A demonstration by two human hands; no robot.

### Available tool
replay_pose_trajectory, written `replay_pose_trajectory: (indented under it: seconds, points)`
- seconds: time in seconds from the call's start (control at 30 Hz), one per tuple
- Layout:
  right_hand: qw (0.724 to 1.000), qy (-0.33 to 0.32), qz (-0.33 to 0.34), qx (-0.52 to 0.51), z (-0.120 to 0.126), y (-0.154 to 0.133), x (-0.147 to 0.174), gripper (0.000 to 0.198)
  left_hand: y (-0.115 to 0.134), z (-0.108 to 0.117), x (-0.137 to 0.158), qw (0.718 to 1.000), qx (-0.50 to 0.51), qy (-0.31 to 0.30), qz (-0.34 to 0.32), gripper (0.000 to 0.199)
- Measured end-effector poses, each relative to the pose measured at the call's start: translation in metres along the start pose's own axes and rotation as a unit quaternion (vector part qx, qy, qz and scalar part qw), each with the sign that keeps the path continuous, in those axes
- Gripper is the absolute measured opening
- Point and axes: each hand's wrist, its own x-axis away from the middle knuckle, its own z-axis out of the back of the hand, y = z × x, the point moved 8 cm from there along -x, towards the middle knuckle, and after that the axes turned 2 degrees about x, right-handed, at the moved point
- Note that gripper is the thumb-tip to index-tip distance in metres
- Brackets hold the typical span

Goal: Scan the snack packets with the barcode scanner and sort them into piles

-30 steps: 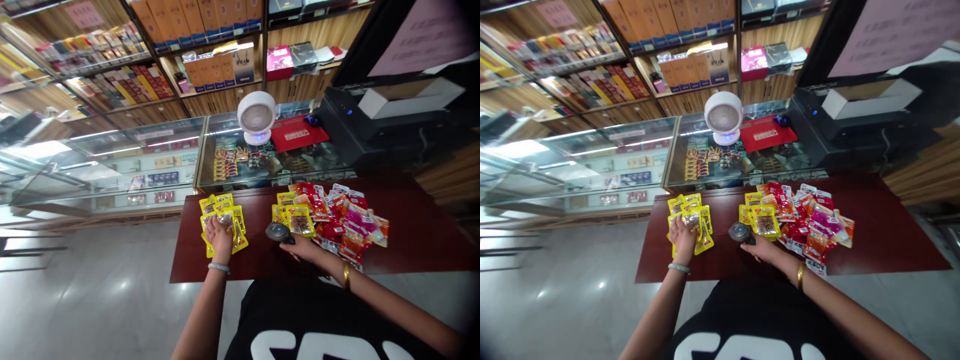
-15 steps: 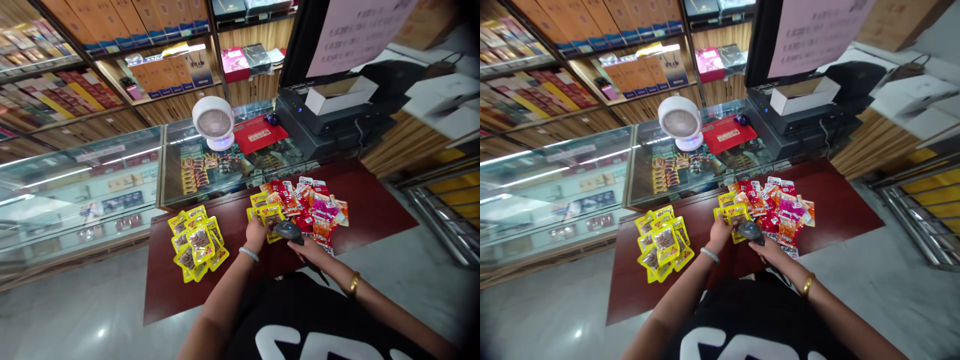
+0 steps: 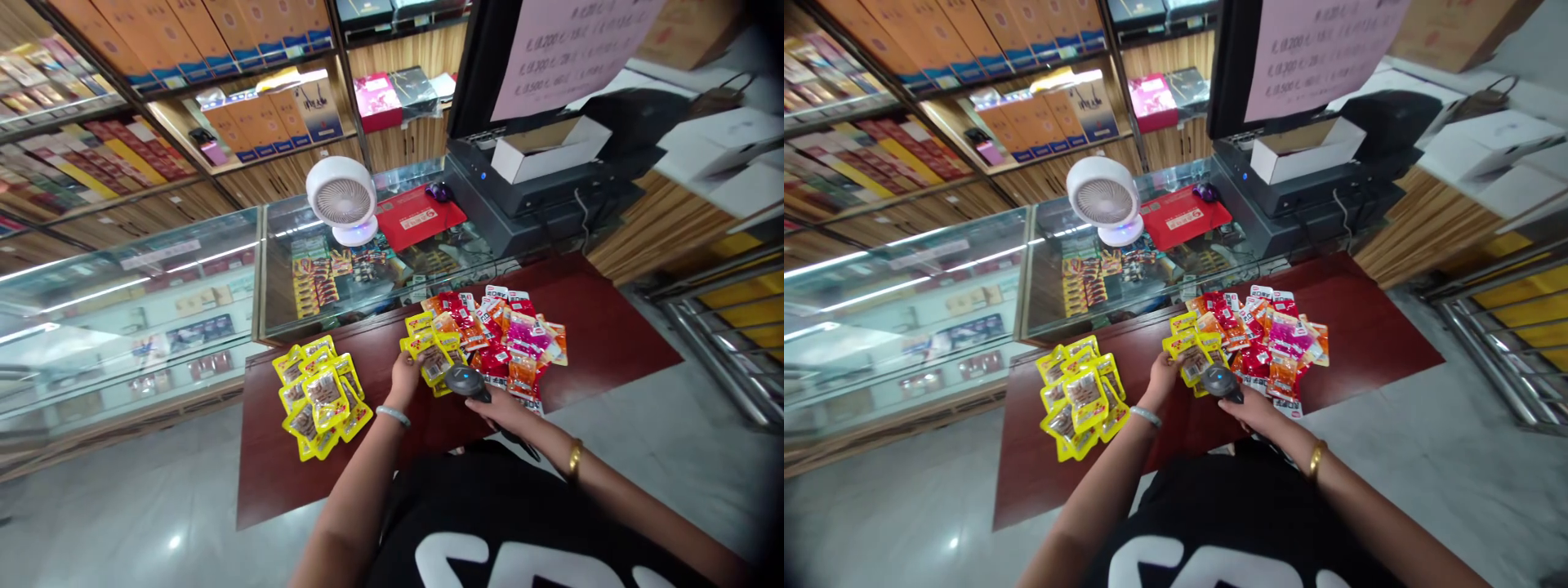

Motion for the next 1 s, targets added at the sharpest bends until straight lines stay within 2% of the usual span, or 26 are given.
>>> replay_pose_trajectory:
  seconds: [0.2, 0.4, 0.5, 0.67, 0.7, 0.77, 0.83, 0.87, 0.9, 0.93, 1.0]
  points:
    - [0.997, -0.069, 0.026, 0.020, -0.036, -0.022, -0.010, 0.036, -0.014, 0.035, 0.013, 0.993, 0.108, 0.039, -0.018, 0.022]
    - [0.991, -0.119, 0.059, 0.031, -0.071, -0.036, -0.017, 0.037, -0.022, 0.081, 0.034, 0.988, 0.119, 0.099, -0.024, 0.021]
    - [0.988, -0.141, 0.053, 0.034, -0.085, -0.034, -0.022, 0.036, -0.033, 0.122, 0.043, 0.984, 0.086, 0.152, -0.011, 0.021]
    - [0.983, -0.172, 0.053, 0.040, -0.098, -0.030, -0.027, 0.037, -0.050, 0.209, 0.067, 0.967, -0.037, 0.250, 0.037, 0.022]
    - [0.982, -0.174, 0.052, 0.042, -0.099, -0.029, -0.028, 0.036, -0.050, 0.224, 0.073, 0.957, -0.074, 0.277, 0.047, 0.025]
    - [0.984, -0.168, 0.050, 0.043, -0.096, -0.030, -0.027, 0.034, -0.043, 0.248, 0.090, 0.909, -0.175, 0.372, 0.068, 0.039]
    - [0.986, -0.155, 0.049, 0.042, -0.089, -0.030, -0.026, 0.033, -0.028, 0.249, 0.101, 0.857, -0.257, 0.442, 0.065, 0.056]
    - [0.987, -0.146, 0.048, 0.039, -0.085, -0.029, -0.025, 0.033, -0.020, 0.240, 0.101, 0.846, -0.284, 0.448, 0.051, 0.060]
    - [0.989, -0.135, 0.047, 0.036, -0.080, -0.029, -0.025, 0.033, -0.013, 0.224, 0.095, 0.851, -0.302, 0.428, 0.029, 0.057]
    - [0.991, -0.125, 0.046, 0.034, -0.074, -0.027, -0.024, 0.032, -0.006, 0.202, 0.086, 0.868, -0.316, 0.384, 0.002, 0.052]
    - [0.993, -0.103, 0.039, 0.030, -0.062, -0.022, -0.022, 0.031, 0.005, 0.149, 0.065, 0.904, -0.334, 0.262, -0.055, 0.037]
